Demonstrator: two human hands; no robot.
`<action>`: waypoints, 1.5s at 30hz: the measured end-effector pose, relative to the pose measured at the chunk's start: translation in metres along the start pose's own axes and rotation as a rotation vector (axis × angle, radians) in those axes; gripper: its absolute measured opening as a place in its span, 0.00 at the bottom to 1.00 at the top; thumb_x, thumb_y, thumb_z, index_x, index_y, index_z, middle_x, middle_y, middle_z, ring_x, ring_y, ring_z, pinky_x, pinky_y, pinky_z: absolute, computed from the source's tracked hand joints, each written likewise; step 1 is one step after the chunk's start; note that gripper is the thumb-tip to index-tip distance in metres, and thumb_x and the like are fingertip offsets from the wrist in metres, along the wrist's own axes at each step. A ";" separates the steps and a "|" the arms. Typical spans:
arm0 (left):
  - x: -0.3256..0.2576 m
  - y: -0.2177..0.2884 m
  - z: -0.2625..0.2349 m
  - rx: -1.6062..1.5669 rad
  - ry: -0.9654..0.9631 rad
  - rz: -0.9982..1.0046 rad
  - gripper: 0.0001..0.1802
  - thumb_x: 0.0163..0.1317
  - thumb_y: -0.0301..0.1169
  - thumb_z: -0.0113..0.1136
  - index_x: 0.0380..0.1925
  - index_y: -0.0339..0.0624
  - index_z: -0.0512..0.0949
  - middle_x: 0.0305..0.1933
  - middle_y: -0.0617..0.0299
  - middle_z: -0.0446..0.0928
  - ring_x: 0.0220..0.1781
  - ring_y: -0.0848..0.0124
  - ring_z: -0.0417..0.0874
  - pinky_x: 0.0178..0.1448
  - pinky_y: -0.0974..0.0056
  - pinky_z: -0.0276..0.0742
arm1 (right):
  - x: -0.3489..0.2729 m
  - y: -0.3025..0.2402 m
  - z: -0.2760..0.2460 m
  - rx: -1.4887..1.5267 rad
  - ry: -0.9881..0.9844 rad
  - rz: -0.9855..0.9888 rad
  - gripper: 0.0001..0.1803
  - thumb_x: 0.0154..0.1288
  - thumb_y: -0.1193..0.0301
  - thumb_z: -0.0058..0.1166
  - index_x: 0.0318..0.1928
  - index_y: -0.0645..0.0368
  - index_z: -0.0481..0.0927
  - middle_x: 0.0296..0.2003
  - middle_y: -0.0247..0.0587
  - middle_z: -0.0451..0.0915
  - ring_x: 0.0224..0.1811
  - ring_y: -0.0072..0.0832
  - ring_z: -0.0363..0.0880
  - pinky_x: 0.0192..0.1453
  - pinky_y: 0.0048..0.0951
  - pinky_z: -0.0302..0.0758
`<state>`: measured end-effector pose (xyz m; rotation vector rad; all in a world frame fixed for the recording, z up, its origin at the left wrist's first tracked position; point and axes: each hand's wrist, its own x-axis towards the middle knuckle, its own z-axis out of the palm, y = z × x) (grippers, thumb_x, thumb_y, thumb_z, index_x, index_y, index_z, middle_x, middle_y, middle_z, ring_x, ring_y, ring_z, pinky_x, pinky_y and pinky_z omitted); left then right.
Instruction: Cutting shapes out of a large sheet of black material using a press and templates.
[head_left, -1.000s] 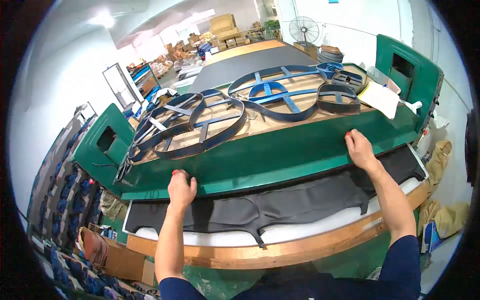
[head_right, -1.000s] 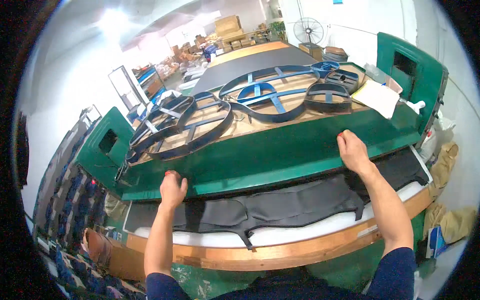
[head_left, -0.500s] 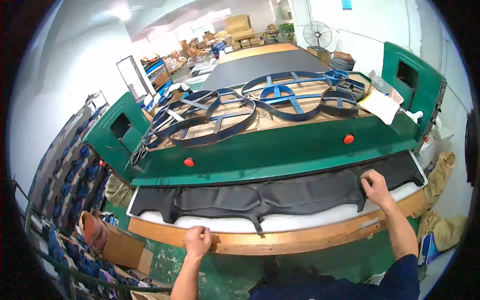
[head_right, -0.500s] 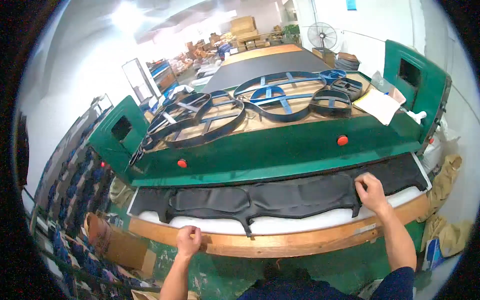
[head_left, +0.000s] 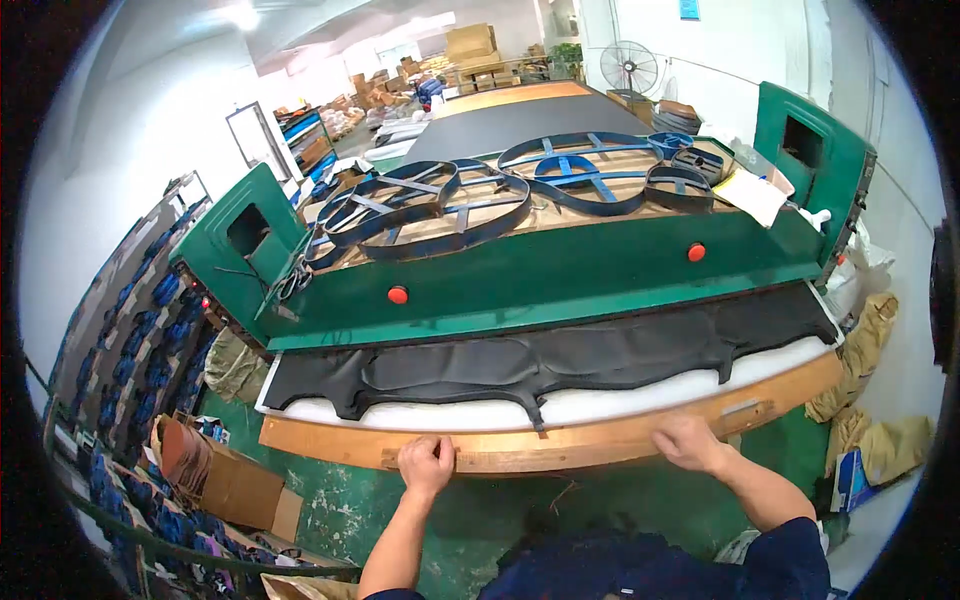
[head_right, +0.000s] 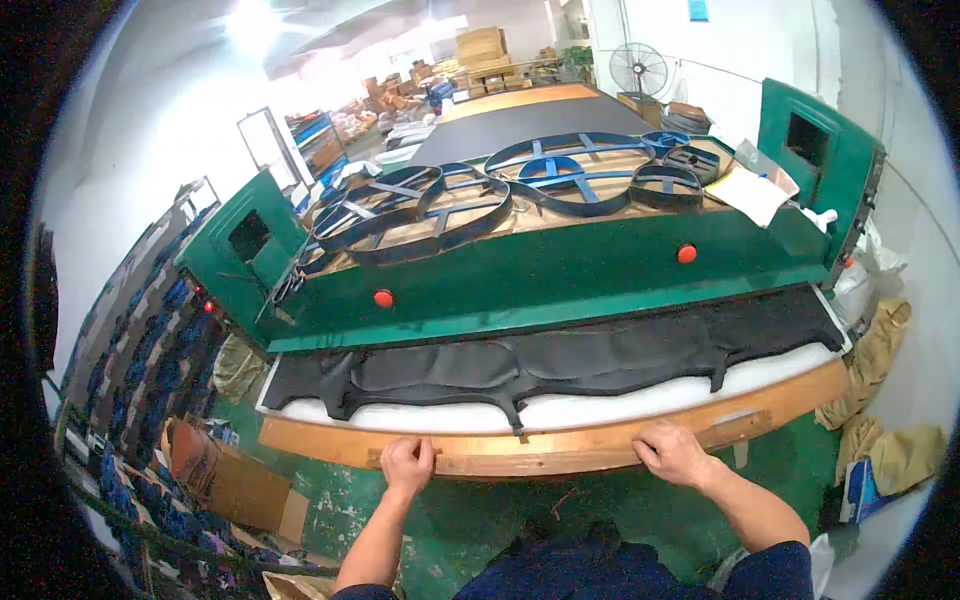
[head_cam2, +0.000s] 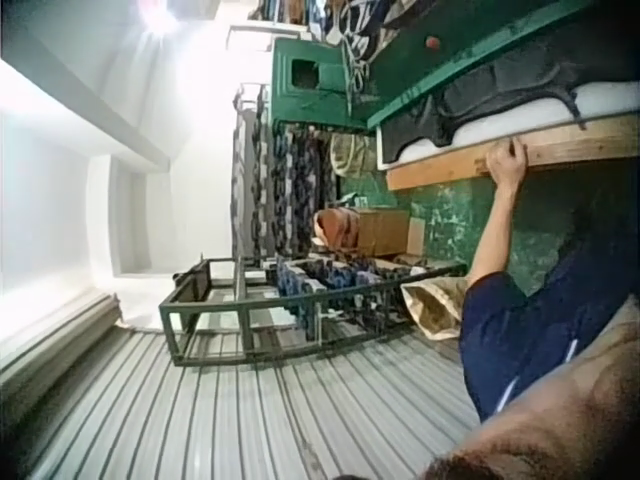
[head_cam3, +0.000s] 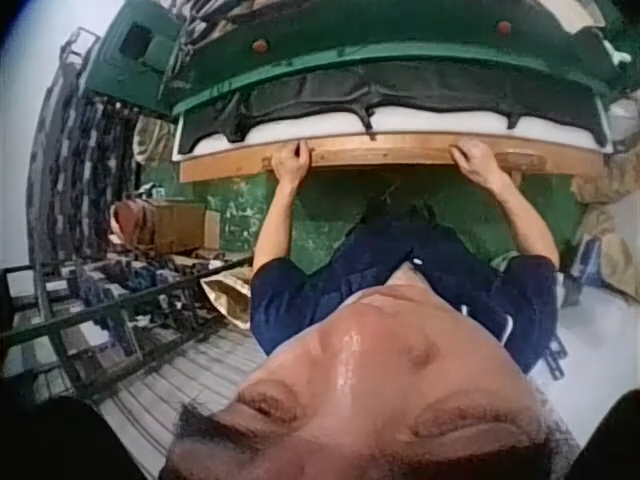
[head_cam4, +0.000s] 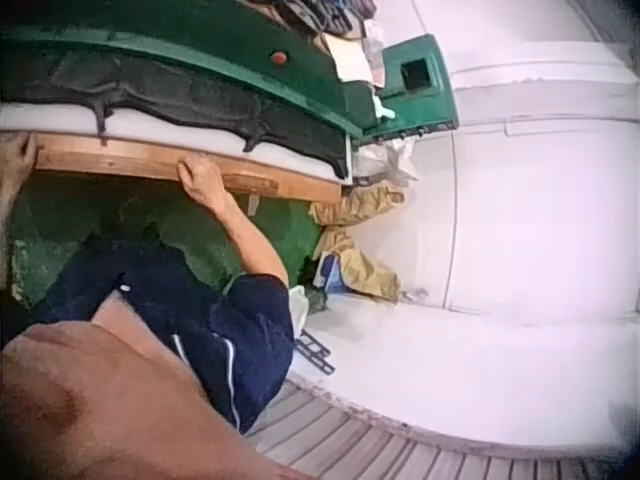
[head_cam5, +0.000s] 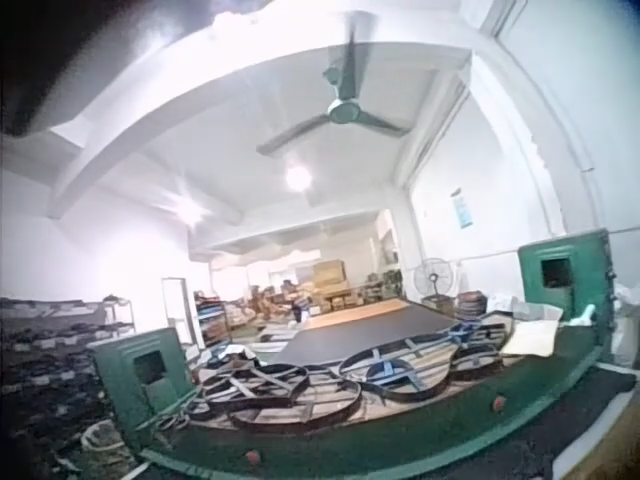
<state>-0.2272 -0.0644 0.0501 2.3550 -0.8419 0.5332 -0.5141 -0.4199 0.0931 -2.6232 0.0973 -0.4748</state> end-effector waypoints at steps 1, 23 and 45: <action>-0.001 0.003 -0.003 -0.013 -0.026 0.004 0.15 0.56 0.34 0.61 0.13 0.41 0.76 0.19 0.51 0.77 0.26 0.50 0.79 0.33 0.49 0.71 | -0.003 -0.001 0.007 -0.063 0.038 0.027 0.06 0.60 0.70 0.56 0.29 0.60 0.81 0.27 0.48 0.80 0.33 0.48 0.79 0.38 0.46 0.76; -0.062 -0.031 -0.014 -0.204 -0.153 0.291 0.13 0.61 0.36 0.57 0.23 0.39 0.78 0.28 0.50 0.79 0.35 0.50 0.79 0.44 0.48 0.70 | -0.049 -0.041 0.078 -0.295 0.272 0.354 0.16 0.66 0.63 0.49 0.28 0.64 0.78 0.29 0.59 0.79 0.36 0.58 0.77 0.42 0.53 0.72; -0.107 -0.026 -0.092 -0.287 -0.612 0.359 0.13 0.60 0.37 0.61 0.37 0.37 0.78 0.30 0.49 0.79 0.35 0.50 0.80 0.41 0.49 0.74 | -0.116 -0.102 0.076 -0.278 0.269 0.327 0.07 0.62 0.71 0.56 0.31 0.62 0.78 0.29 0.50 0.78 0.37 0.49 0.75 0.45 0.45 0.71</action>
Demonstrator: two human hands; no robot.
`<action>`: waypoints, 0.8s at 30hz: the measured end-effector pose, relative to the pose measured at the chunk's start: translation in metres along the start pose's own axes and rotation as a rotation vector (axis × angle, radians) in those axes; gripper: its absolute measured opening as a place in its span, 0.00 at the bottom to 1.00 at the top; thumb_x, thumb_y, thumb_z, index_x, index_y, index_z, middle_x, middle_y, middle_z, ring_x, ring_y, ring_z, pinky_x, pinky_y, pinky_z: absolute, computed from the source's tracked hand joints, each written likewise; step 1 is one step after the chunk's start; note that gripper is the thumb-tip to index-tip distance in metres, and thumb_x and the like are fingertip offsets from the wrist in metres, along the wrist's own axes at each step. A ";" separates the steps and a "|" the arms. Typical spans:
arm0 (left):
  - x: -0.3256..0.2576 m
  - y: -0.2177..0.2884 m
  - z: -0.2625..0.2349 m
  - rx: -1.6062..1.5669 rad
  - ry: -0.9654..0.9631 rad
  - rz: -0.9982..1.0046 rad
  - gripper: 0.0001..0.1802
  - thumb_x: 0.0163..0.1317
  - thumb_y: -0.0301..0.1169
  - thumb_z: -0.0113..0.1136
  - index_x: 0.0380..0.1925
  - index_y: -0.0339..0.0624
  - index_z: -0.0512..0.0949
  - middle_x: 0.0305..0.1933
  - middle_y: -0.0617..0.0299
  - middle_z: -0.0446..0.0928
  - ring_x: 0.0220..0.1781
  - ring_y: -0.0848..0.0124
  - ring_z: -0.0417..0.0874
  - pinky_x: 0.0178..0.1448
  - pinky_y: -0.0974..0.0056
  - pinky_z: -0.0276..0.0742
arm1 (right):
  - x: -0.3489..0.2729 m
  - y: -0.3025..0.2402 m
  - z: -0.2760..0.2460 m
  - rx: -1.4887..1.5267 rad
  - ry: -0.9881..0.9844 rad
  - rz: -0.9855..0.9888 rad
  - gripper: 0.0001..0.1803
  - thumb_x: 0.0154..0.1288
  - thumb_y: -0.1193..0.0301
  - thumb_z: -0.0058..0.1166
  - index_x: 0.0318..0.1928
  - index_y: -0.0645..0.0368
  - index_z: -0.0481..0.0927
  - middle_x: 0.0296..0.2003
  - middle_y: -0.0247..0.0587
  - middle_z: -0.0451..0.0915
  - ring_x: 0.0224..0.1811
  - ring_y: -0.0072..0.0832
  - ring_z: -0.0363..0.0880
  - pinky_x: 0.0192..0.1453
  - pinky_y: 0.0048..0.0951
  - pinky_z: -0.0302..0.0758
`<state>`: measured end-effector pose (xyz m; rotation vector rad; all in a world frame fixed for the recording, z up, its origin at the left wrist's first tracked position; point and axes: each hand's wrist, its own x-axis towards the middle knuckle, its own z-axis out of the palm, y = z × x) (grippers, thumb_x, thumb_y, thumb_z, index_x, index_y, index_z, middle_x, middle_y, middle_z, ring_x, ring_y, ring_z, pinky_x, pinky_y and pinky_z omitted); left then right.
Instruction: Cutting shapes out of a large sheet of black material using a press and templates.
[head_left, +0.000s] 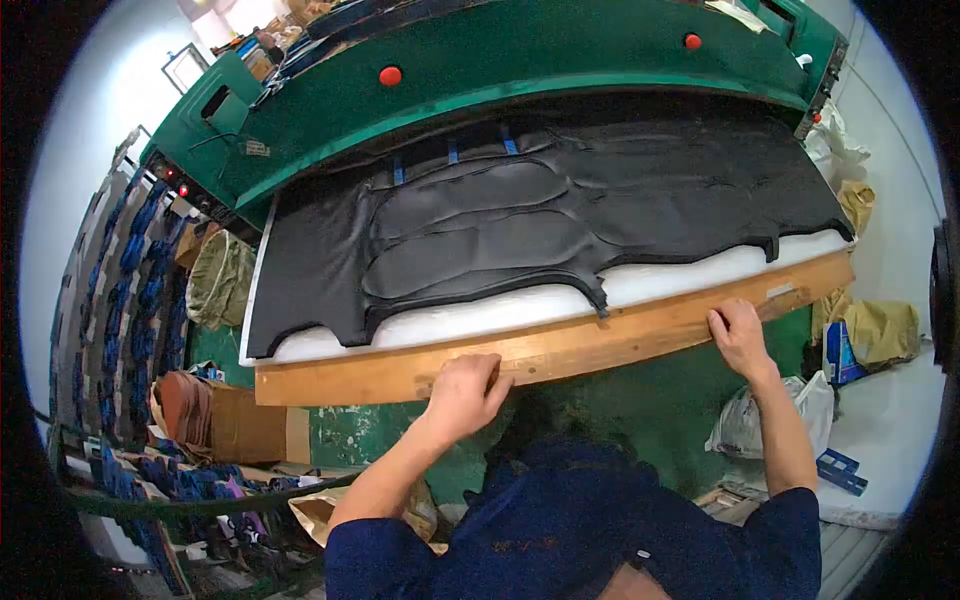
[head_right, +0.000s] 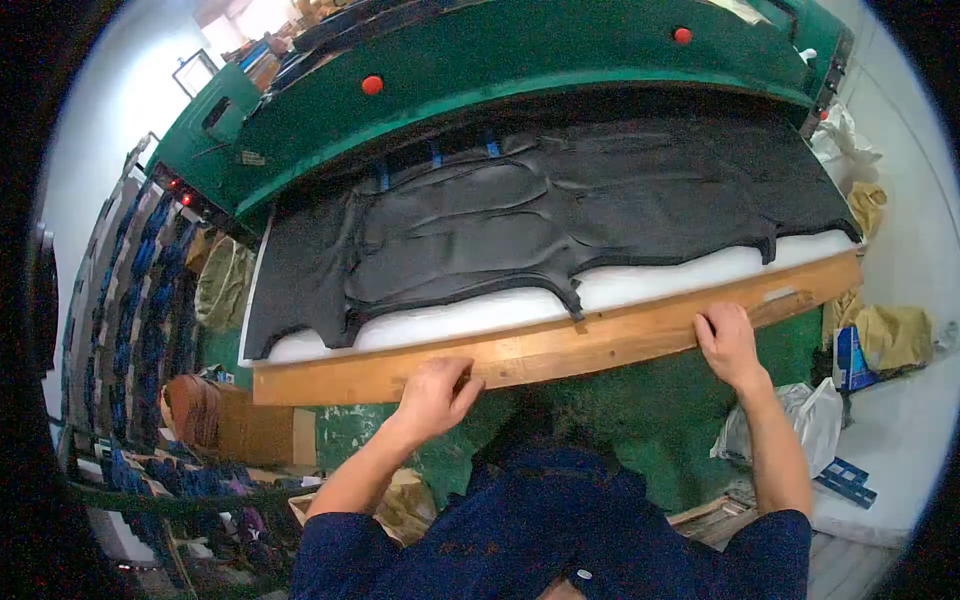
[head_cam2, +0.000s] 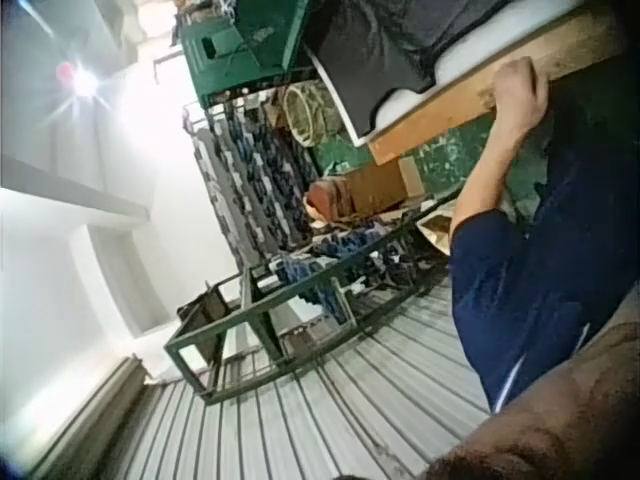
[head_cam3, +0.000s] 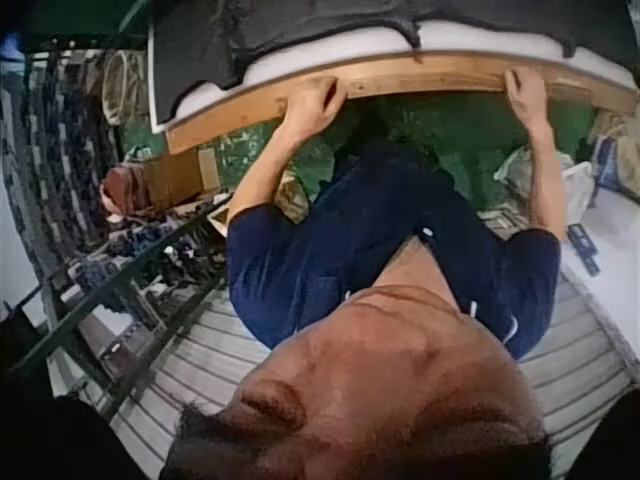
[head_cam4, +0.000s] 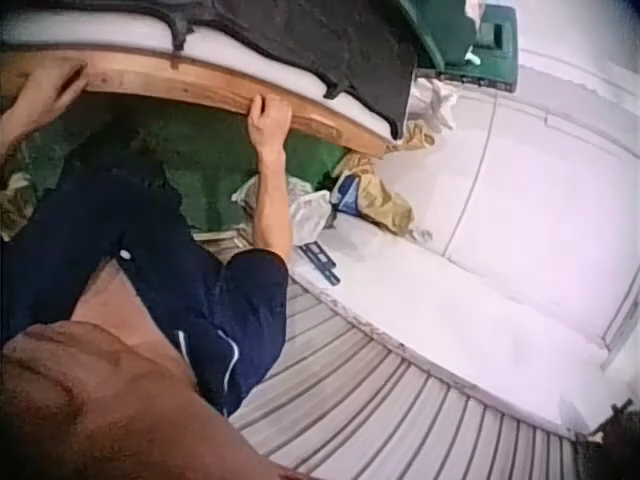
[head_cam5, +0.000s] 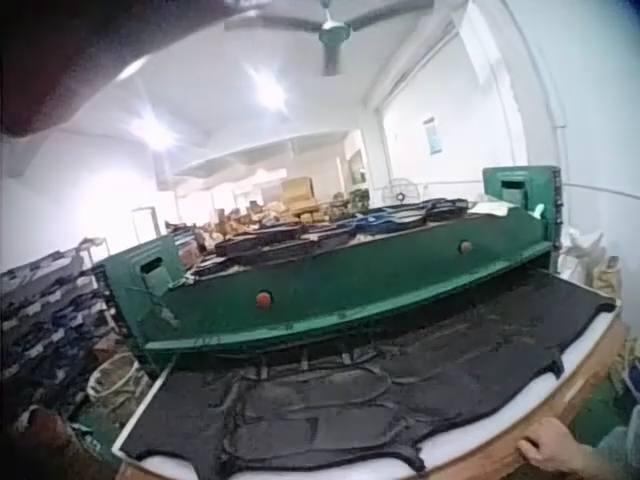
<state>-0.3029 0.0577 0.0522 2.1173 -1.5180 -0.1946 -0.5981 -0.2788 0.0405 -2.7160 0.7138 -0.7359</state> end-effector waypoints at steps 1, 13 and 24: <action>-0.002 -0.004 -0.009 -0.039 -0.027 -0.008 0.14 0.61 0.36 0.61 0.40 0.37 0.78 0.30 0.47 0.80 0.34 0.50 0.81 0.40 0.50 0.76 | 0.003 -0.005 -0.007 0.005 -0.078 0.036 0.07 0.62 0.70 0.56 0.31 0.62 0.78 0.29 0.51 0.78 0.37 0.51 0.76 0.45 0.46 0.71; 0.165 -0.244 -0.146 0.242 0.348 0.369 0.34 0.65 0.38 0.59 0.68 0.39 0.62 0.70 0.47 0.65 0.73 0.54 0.63 0.74 0.46 0.58 | 0.170 -0.208 0.028 0.192 -0.134 0.123 0.11 0.63 0.71 0.58 0.43 0.65 0.80 0.35 0.47 0.83 0.38 0.32 0.83 0.45 0.30 0.78; 0.185 -0.336 -0.156 0.372 -0.028 0.002 0.44 0.67 0.60 0.43 0.72 0.39 0.55 0.77 0.49 0.52 0.80 0.55 0.48 0.79 0.46 0.42 | 0.368 -0.359 0.228 0.021 -0.251 0.069 0.15 0.57 0.65 0.57 0.40 0.61 0.82 0.37 0.54 0.83 0.45 0.50 0.82 0.50 0.47 0.77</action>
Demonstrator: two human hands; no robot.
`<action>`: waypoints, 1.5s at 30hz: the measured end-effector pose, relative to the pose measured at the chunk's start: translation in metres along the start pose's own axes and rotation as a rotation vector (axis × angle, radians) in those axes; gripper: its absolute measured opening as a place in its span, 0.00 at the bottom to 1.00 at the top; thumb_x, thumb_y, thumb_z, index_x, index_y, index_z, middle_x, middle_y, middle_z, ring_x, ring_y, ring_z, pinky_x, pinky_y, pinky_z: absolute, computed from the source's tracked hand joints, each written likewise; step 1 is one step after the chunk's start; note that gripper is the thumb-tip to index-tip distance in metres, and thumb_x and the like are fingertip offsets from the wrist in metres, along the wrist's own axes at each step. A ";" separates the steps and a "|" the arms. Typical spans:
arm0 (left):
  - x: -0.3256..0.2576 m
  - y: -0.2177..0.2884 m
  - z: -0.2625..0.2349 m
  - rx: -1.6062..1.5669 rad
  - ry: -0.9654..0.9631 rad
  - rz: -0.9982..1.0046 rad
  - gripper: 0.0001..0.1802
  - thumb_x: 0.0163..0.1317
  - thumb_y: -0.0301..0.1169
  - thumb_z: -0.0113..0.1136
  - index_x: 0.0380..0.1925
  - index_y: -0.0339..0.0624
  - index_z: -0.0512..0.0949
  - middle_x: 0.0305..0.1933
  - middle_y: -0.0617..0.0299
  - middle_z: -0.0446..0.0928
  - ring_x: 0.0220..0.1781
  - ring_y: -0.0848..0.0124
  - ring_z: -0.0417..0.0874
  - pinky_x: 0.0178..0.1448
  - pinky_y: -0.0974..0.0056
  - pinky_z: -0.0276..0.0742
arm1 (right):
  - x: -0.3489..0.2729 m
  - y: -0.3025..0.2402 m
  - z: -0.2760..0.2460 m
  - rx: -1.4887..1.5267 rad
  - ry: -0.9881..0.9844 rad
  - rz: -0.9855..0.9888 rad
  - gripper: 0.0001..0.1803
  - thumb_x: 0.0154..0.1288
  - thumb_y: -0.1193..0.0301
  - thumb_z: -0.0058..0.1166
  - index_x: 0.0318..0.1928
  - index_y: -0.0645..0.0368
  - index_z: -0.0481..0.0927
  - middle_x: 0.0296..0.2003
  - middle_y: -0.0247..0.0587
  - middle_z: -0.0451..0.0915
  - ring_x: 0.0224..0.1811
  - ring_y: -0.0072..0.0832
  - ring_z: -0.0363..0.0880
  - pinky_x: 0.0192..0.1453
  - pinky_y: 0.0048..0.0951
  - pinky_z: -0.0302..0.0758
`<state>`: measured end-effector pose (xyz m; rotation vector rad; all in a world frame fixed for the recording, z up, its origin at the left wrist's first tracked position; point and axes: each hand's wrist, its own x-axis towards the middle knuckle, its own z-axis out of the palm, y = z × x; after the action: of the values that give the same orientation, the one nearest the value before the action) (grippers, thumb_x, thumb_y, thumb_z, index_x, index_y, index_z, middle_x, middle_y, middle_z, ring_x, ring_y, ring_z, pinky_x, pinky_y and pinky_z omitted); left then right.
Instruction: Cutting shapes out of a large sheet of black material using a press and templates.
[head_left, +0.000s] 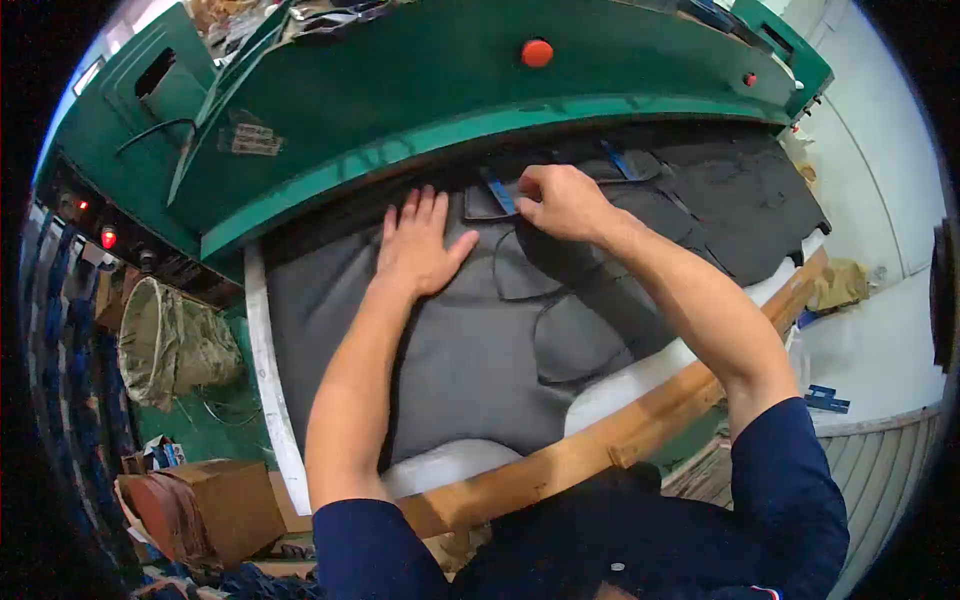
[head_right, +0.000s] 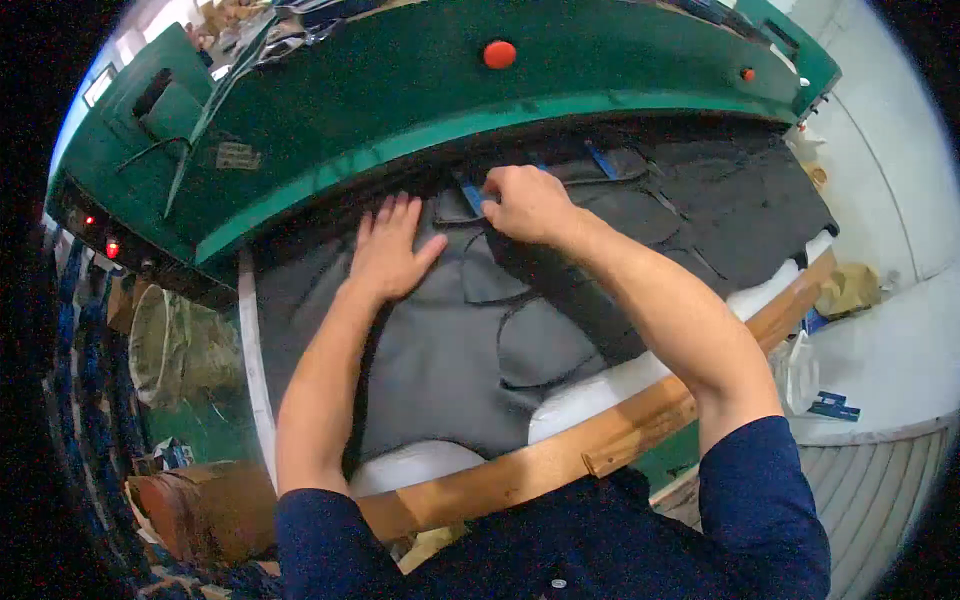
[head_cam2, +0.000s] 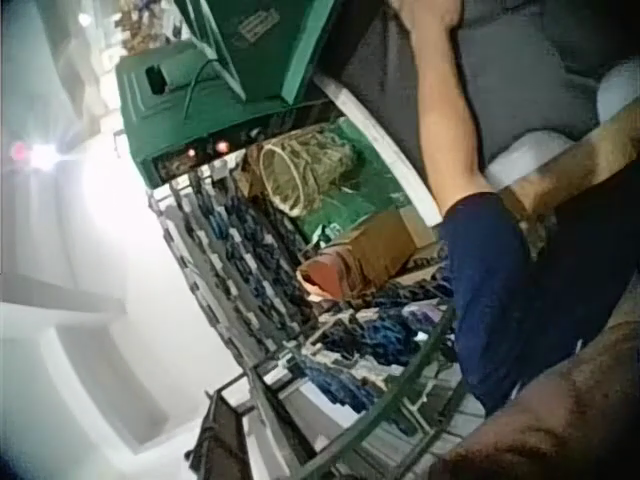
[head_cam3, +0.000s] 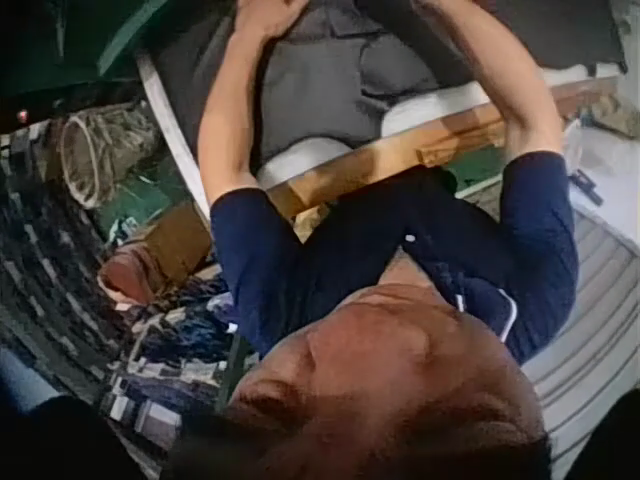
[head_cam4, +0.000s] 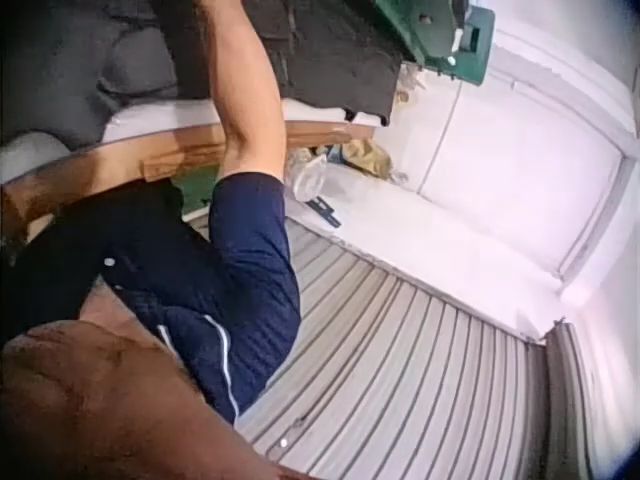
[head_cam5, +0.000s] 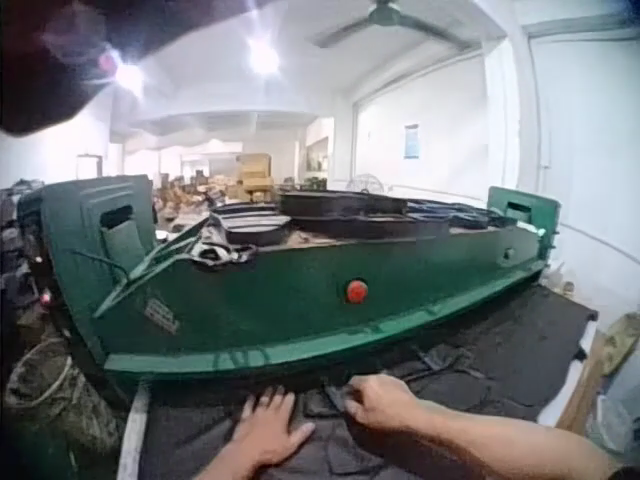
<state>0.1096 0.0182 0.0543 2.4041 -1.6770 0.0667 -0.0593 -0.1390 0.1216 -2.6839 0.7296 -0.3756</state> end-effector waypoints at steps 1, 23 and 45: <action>-0.003 -0.001 0.004 0.033 0.011 0.017 0.44 0.66 0.59 0.46 0.71 0.38 0.56 0.77 0.48 0.53 0.79 0.54 0.50 0.78 0.45 0.44 | 0.009 -0.003 0.014 0.012 -0.052 0.037 0.14 0.56 0.66 0.56 0.39 0.62 0.81 0.37 0.54 0.83 0.45 0.51 0.82 0.50 0.48 0.77; -0.015 0.015 0.012 -0.065 -0.047 0.021 0.45 0.67 0.62 0.40 0.72 0.37 0.54 0.77 0.47 0.51 0.79 0.54 0.48 0.79 0.45 0.41 | 0.039 -0.010 0.035 0.037 -0.157 0.584 0.30 0.41 0.60 0.69 0.44 0.68 0.83 0.47 0.57 0.82 0.52 0.46 0.82 0.55 0.39 0.79; -0.014 0.028 0.009 -0.007 -0.020 0.030 0.44 0.65 0.58 0.49 0.70 0.36 0.57 0.75 0.45 0.54 0.78 0.52 0.50 0.78 0.46 0.44 | -0.016 0.121 -0.003 0.004 0.313 0.295 0.24 0.52 0.55 0.61 0.37 0.65 0.79 0.42 0.54 0.81 0.47 0.49 0.80 0.50 0.48 0.76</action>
<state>0.0783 0.0202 0.0475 2.3824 -1.7191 0.0408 -0.1271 -0.2295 0.0752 -2.4868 1.1937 -0.7251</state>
